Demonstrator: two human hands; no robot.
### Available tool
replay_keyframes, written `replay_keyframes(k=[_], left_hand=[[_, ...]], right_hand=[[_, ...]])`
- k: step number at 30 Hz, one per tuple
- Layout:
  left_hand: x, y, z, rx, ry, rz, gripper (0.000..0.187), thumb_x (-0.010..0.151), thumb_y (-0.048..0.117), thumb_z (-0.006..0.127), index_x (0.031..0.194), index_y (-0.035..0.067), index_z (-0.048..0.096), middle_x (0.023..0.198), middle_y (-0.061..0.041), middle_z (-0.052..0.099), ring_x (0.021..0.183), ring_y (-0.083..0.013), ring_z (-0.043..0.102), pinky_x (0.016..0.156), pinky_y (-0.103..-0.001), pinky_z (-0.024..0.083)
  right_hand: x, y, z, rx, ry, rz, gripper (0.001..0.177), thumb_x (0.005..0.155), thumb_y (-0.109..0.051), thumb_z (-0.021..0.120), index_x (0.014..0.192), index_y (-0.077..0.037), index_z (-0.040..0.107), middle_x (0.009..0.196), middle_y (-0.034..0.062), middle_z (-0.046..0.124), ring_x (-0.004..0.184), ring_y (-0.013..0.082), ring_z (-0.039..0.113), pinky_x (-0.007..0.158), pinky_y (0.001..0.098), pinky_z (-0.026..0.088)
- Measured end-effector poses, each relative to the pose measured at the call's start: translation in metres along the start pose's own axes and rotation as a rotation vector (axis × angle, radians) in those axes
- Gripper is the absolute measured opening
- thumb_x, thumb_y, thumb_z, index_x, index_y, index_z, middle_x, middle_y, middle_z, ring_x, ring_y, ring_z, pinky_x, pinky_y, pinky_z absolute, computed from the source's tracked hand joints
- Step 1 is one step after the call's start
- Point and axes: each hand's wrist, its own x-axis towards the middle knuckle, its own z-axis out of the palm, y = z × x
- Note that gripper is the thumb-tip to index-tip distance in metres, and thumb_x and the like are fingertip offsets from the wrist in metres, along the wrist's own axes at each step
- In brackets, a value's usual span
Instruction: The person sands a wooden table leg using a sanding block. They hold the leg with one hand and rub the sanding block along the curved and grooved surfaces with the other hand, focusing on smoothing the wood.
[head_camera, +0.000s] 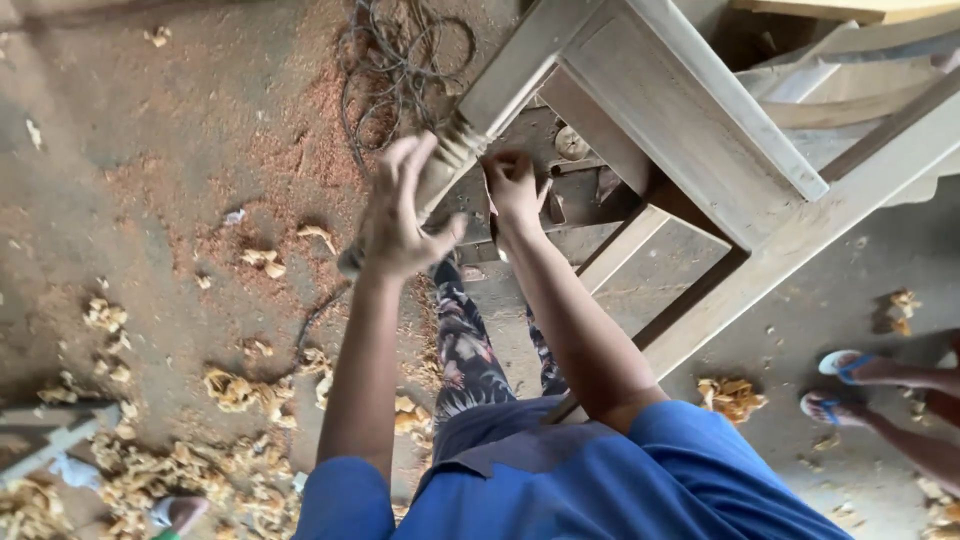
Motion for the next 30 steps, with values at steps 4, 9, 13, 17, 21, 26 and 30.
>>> replay_keyframes(k=[4,9,13,17,21,26,30], left_hand=[[0.0,-0.03,0.013,0.215,0.018,0.358,0.068,0.088,0.072,0.064,0.138,0.026,0.065,0.148,-0.017,0.046,0.127,-0.0363,0.052,0.11,-0.051,0.039],[0.023,-0.033,0.006,-0.173,-0.238,0.463,0.041,0.081,0.038,0.085,0.117,0.023,0.075,0.121,-0.011,0.064,0.099,-0.0315,0.068,0.092,-0.048,0.056],[0.044,-0.029,-0.003,-0.436,-0.397,0.236,0.022,0.076,0.03,0.091,0.087,0.02,0.075,0.082,0.002,0.072,0.077,-0.0145,0.069,0.078,-0.029,0.054],[0.059,-0.032,-0.004,-0.601,-0.491,0.134,0.017,0.08,0.018,0.088,0.09,0.015,0.075,0.083,-0.002,0.07,0.078,-0.0129,0.065,0.077,-0.029,0.052],[0.068,-0.016,-0.01,-0.641,-0.474,0.161,0.021,0.079,0.02,0.09,0.095,0.014,0.077,0.095,-0.001,0.062,0.075,-0.0102,0.061,0.073,-0.025,0.05],[0.053,-0.019,-0.015,-0.669,-0.476,0.069,0.031,0.081,0.026,0.09,0.102,0.009,0.075,0.091,-0.005,0.067,0.074,-0.0164,0.074,0.071,-0.027,0.061],[0.049,-0.018,-0.021,-0.44,-0.312,0.243,0.054,0.093,0.051,0.072,0.129,0.012,0.064,0.114,-0.014,0.073,0.114,-0.0325,0.069,0.096,-0.044,0.056]], right_hand=[[-0.05,-0.018,-0.003,0.203,-0.081,0.122,0.036,0.093,-0.023,0.067,0.122,-0.003,0.057,0.094,0.0114,0.062,0.072,0.017,0.057,0.043,0.0256,0.04],[-0.079,-0.041,-0.015,0.297,-0.205,0.057,0.041,0.096,-0.02,0.064,0.128,0.003,0.051,0.101,0.018,0.057,0.084,0.026,0.06,0.056,0.0299,0.049],[-0.117,-0.075,-0.064,0.035,-0.369,-0.223,0.037,0.109,-0.032,0.054,0.141,-0.015,0.051,0.123,0.0166,0.063,0.11,0.0262,0.06,0.088,0.044,0.057],[-0.169,-0.112,-0.089,0.142,-0.588,-0.501,0.077,0.103,-0.059,0.037,0.158,-0.005,0.03,0.164,0.0259,0.028,0.151,0.0448,0.024,0.114,0.0687,0.022],[-0.176,-0.117,-0.086,-0.018,-0.734,-0.656,0.136,0.062,-0.055,0.084,0.165,-0.007,0.009,0.171,0.0205,0.009,0.155,0.0355,0.005,0.123,0.0584,0.004],[-0.202,-0.116,-0.036,-0.166,-0.016,-0.602,0.052,0.092,-0.009,0.077,0.142,-0.016,0.063,0.12,0.0146,0.075,0.114,0.0331,0.069,0.091,0.0406,0.054],[-0.163,-0.088,-0.019,-0.111,0.304,-0.678,0.022,0.091,-0.01,0.081,0.112,-0.018,0.08,0.095,0.0095,0.078,0.091,0.0245,0.075,0.081,0.0334,0.058]])
